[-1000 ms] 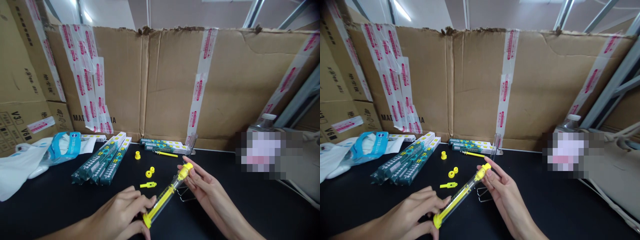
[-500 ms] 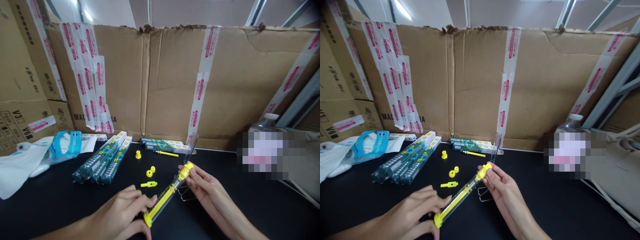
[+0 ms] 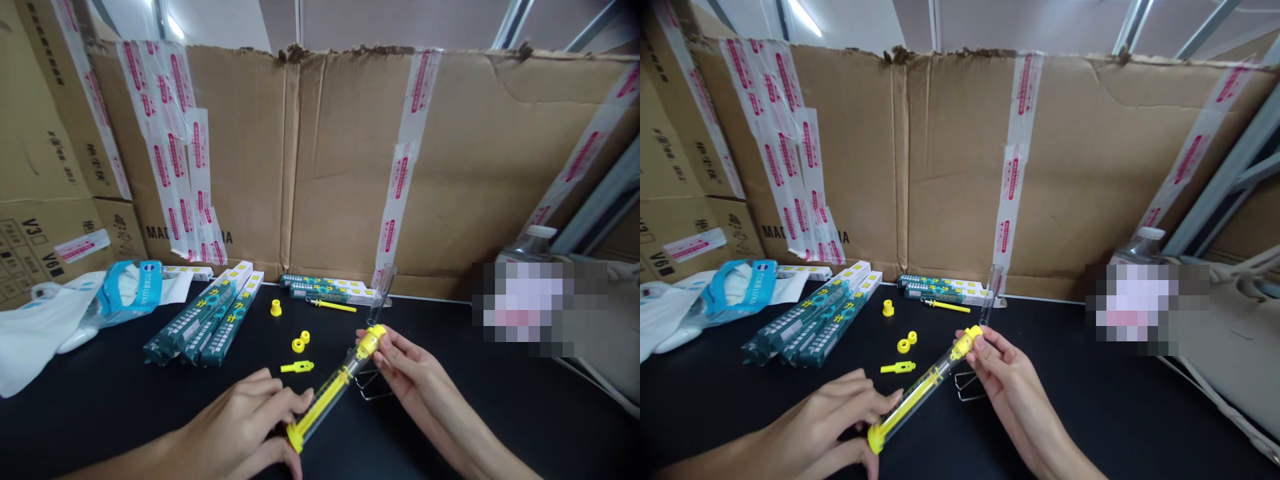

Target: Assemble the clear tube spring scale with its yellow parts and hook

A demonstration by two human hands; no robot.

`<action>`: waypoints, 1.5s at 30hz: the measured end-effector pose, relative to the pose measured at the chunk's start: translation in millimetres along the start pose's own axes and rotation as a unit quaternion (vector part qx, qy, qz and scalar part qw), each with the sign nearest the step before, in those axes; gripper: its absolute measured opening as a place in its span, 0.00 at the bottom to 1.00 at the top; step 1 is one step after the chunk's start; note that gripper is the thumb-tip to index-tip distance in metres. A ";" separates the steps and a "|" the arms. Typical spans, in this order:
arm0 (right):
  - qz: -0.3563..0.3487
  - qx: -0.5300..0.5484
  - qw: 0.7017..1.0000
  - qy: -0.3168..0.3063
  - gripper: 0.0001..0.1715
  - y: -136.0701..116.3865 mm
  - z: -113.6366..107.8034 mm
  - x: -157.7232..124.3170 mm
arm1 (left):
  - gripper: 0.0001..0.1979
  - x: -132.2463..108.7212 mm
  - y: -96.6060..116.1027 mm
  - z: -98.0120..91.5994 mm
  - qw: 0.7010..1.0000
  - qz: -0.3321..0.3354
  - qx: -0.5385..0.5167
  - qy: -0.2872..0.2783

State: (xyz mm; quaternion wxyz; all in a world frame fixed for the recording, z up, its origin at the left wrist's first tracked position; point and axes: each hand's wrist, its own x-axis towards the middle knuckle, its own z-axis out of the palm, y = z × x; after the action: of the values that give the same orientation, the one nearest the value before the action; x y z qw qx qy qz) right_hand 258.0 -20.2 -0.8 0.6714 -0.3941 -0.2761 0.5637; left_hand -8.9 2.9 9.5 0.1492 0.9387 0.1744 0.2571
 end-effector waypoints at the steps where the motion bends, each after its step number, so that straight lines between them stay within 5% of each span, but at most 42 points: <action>1: 0.006 0.004 1.000 0.006 0.16 -1.2 1.8 -0.6 | 0.13 -0.5 -0.3 0.5 1.000 -0.002 0.000 0.003; 4: 0.018 0.003 1.000 0.009 0.21 -4.7 6.2 -2.6 | 0.15 -1.7 -1.5 1.7 1.000 0.003 0.001 0.009; 12: -0.016 -0.008 1.000 -0.014 0.09 -0.5 -0.7 -0.1 | 0.16 -0.7 -1.4 1.1 1.000 -0.011 0.011 -0.015; 19: 0.017 0.012 1.000 0.011 0.23 -5.4 6.6 -3.0 | 0.16 -0.1 -1.4 -0.2 1.000 0.010 0.001 0.009; 36: -0.027 0.003 0.999 0.017 0.09 -2.7 1.1 -2.3 | 0.14 1.0 -7.0 1.6 0.999 -0.011 0.011 0.034; 42: -0.006 0.005 1.000 0.018 0.23 -6.5 5.3 -4.0 | 0.11 0.5 -6.4 5.1 0.998 -0.010 0.024 0.057; 45: -0.010 -0.009 1.000 0.015 0.19 -4.9 3.5 -3.4 | 0.09 1.6 -6.2 4.6 0.998 -0.013 0.018 0.056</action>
State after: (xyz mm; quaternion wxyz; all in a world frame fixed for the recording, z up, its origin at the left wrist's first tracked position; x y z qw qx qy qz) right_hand 257.0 -23.0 5.4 0.6772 -0.4058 -0.2755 0.5485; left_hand -6.7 8.1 4.1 0.1256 0.9231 0.1989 0.3043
